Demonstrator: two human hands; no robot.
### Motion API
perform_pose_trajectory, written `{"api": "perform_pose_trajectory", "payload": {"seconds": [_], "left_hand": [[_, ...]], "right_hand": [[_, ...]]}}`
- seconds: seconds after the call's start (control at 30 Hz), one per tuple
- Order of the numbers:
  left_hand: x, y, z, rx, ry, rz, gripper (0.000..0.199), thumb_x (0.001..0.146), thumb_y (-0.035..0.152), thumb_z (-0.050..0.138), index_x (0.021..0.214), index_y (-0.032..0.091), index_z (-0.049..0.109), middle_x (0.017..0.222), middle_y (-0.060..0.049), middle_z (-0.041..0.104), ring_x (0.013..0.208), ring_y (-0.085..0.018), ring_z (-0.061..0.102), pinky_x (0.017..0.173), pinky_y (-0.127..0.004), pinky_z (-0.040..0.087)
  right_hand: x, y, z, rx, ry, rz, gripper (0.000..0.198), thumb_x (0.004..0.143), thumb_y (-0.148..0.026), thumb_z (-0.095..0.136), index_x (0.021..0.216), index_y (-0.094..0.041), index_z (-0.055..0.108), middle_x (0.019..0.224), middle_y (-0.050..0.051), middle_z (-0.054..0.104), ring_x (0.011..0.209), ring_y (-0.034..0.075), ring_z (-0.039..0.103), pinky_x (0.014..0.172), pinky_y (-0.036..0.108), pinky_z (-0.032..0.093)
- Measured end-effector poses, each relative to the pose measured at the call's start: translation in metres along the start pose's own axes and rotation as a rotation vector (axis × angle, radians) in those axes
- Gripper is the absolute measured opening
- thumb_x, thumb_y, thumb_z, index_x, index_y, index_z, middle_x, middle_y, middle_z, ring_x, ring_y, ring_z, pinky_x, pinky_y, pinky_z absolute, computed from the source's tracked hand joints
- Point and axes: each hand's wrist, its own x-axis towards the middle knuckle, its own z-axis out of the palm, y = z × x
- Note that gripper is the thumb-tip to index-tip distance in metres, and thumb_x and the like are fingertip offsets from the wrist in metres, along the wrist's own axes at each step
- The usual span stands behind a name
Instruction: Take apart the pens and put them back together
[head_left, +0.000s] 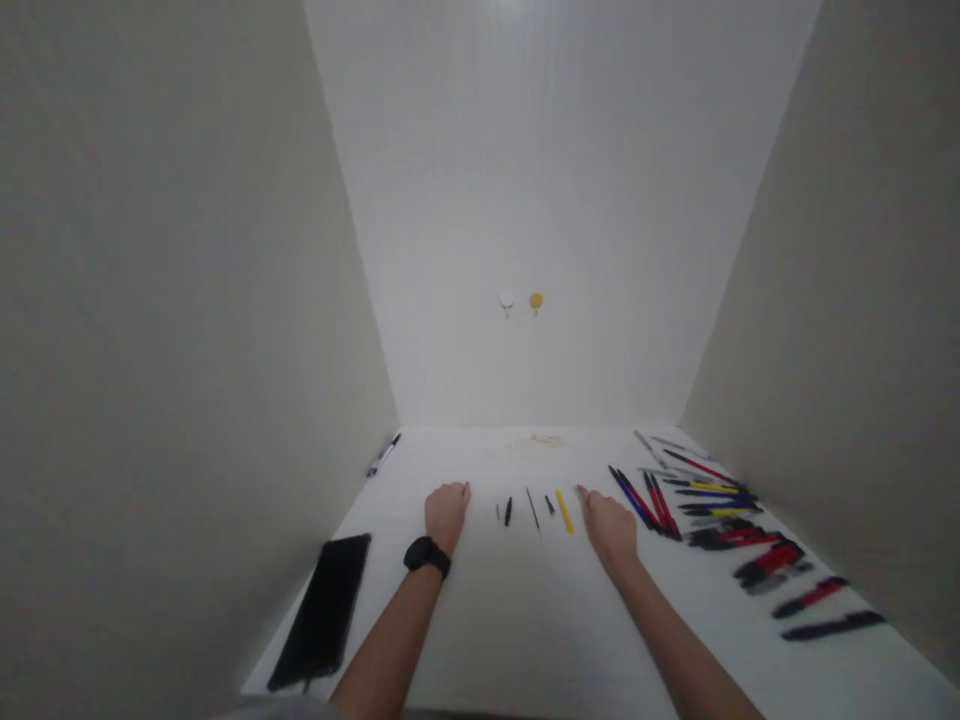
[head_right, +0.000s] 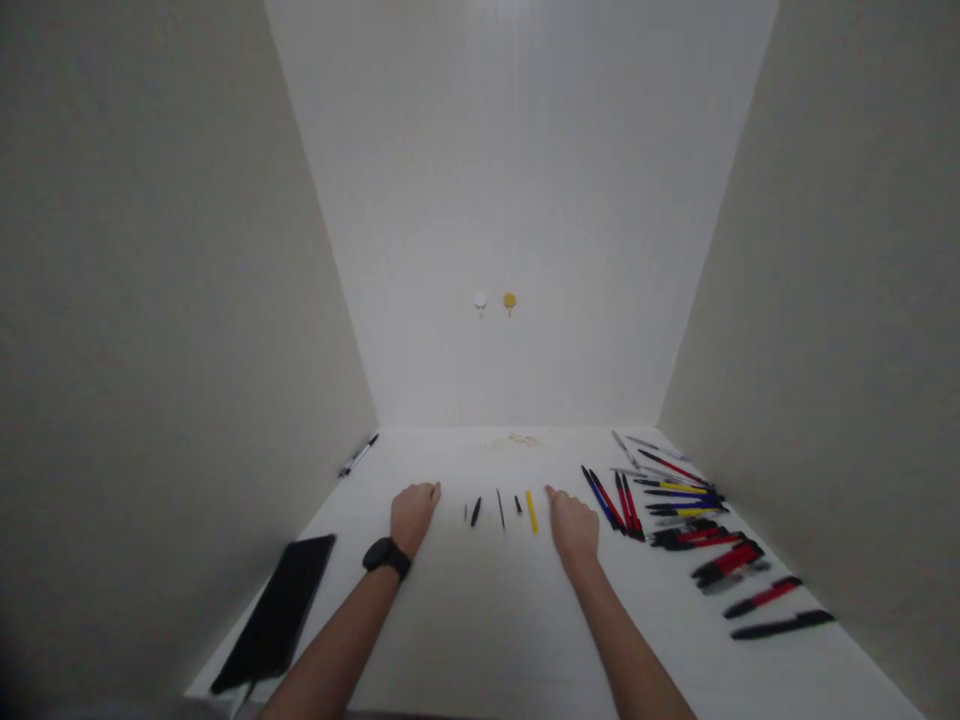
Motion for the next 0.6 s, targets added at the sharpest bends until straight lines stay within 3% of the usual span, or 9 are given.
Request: {"api": "perform_pose_trajectory", "payload": {"seconds": [0.23,0.6], "left_hand": [[-0.001,-0.001,-0.002,-0.052,-0.021,0.027,0.047,0.096,0.036,0.028,0.086,0.016,0.07,0.086,-0.012,0.07,0.081,-0.022,0.065,0.068,-0.03,0.042],[0.006,-0.004,0.004,-0.025,-0.03,0.002,0.049,0.095,0.041,0.028,0.088,0.017,0.07,0.087,-0.011,0.07,0.084,-0.02,0.063,0.071,-0.029,0.039]], "right_hand": [[0.001,0.002,0.007,-0.025,0.059,-0.014,0.051,0.099,-0.041,0.026,0.086,-0.012,0.065,0.08,0.016,0.071,0.076,0.023,0.07,0.064,0.029,0.046],[0.004,0.002,0.008,0.016,0.025,-0.006,0.053,0.098,-0.041,0.027,0.08,-0.012,0.068,0.079,0.015,0.07,0.076,0.025,0.069,0.064,0.031,0.046]]}}
